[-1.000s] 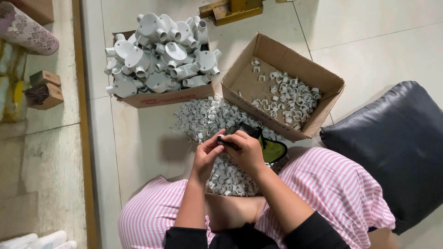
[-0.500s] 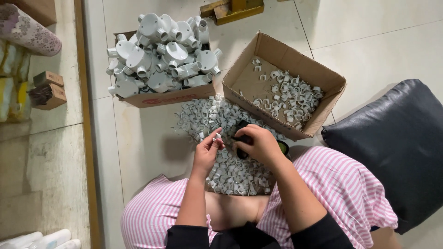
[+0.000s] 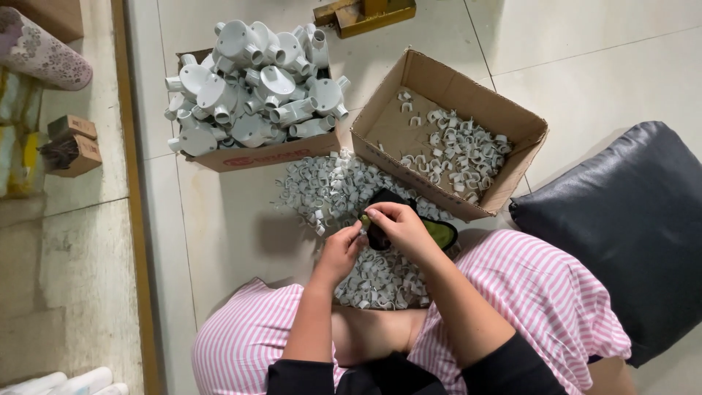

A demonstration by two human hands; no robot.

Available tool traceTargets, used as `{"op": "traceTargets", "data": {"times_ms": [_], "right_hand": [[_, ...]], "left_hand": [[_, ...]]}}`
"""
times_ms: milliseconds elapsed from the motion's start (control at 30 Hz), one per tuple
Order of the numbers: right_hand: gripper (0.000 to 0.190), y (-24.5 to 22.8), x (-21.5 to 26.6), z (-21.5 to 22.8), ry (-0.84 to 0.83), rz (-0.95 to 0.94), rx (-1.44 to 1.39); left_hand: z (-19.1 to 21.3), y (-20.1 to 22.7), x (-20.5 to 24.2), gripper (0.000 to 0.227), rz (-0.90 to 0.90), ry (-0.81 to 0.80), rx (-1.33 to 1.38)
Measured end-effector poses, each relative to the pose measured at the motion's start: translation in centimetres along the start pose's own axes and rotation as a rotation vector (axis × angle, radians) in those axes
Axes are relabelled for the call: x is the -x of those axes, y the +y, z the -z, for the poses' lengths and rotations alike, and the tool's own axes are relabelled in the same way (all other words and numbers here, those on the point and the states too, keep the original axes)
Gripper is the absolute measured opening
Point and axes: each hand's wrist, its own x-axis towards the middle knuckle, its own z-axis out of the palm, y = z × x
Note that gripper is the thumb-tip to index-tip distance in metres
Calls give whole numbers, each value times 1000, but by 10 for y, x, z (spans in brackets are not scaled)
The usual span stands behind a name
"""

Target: The person sits on the floor and assembles small white plastic components by hand. They pick up individual pieces from a pile and fit them together, occasionally using a small green tool to assist with the assembly process.

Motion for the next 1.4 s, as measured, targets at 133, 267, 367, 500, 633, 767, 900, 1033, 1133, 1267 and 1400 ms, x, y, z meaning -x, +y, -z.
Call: {"op": "traceTargets", "data": {"times_ms": [133, 267, 367, 500, 633, 767, 900, 1033, 1133, 1267, 1400], "right_hand": [[17, -5, -2, 4, 33, 78, 100], [14, -11, 7, 1, 86, 219, 209], [12, -26, 14, -9, -14, 289, 454], [7, -7, 8, -17, -23, 331, 737], [7, -1, 6, -16, 37, 373, 782], [7, 15, -4, -1, 185, 301, 780], [6, 12, -11, 7, 225, 231, 479], [6, -7, 5, -8, 97, 335, 417], [10, -7, 11, -11, 46, 345, 531], [11, 3, 2, -3, 161, 339, 609], [16, 9, -5, -1, 140, 353, 466]], "left_hand": [[-5, 10, -2, 35, 52, 79, -14], [-3, 21, 0, 35, 131, 227, -79], [5, 53, 0, 32, 209, 306, -95], [3, 61, 0, 19, 279, 344, -94], [1, 67, 0, 16, 304, 352, -134], [1, 51, 1, 27, 291, 355, 15], [6, 49, -1, 33, 267, 391, 113], [1, 32, -3, 31, 317, 376, 111], [-3, 29, -1, 26, 347, 303, 222], [-7, 27, -6, 27, 249, 207, 538], [-7, 20, -8, 27, 181, 209, 660]]}}
